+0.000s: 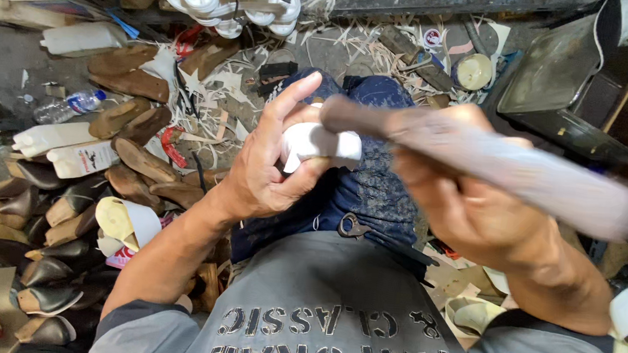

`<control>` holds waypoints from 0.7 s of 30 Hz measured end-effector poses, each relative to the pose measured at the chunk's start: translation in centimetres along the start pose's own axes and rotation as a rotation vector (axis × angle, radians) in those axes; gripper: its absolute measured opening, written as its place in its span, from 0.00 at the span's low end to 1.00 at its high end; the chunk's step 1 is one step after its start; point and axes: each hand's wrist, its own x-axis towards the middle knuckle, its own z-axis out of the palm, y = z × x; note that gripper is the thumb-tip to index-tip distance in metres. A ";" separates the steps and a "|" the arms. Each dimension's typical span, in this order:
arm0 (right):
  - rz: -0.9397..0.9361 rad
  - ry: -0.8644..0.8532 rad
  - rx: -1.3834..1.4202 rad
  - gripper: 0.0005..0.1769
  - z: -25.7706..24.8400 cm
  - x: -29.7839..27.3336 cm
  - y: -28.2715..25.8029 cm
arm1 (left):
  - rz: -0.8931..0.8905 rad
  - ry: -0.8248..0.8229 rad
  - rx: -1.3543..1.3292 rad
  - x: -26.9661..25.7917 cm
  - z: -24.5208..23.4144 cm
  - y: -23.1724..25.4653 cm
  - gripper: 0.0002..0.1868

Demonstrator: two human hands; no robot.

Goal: The person sits on the floor and uses a hammer to tap a white shoe held on their lap. They then use pliers to pull and adjust parts of the shoe's sole and upper, repeatedly striking the shoe with the hammer to secure the components.

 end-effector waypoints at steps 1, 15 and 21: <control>0.025 0.109 0.433 0.13 0.7 -0.6 0.2 | -0.039 -0.004 -0.024 0.0 0.1 -0.1 0.39; -0.048 0.253 0.241 0.13 3.9 -3.5 2.0 | -0.045 0.026 -0.051 -0.2 -0.2 -0.4 0.40; 0.430 0.256 0.695 0.13 4.4 -2.3 0.7 | 0.037 0.023 -0.022 -0.3 -0.6 -0.3 0.40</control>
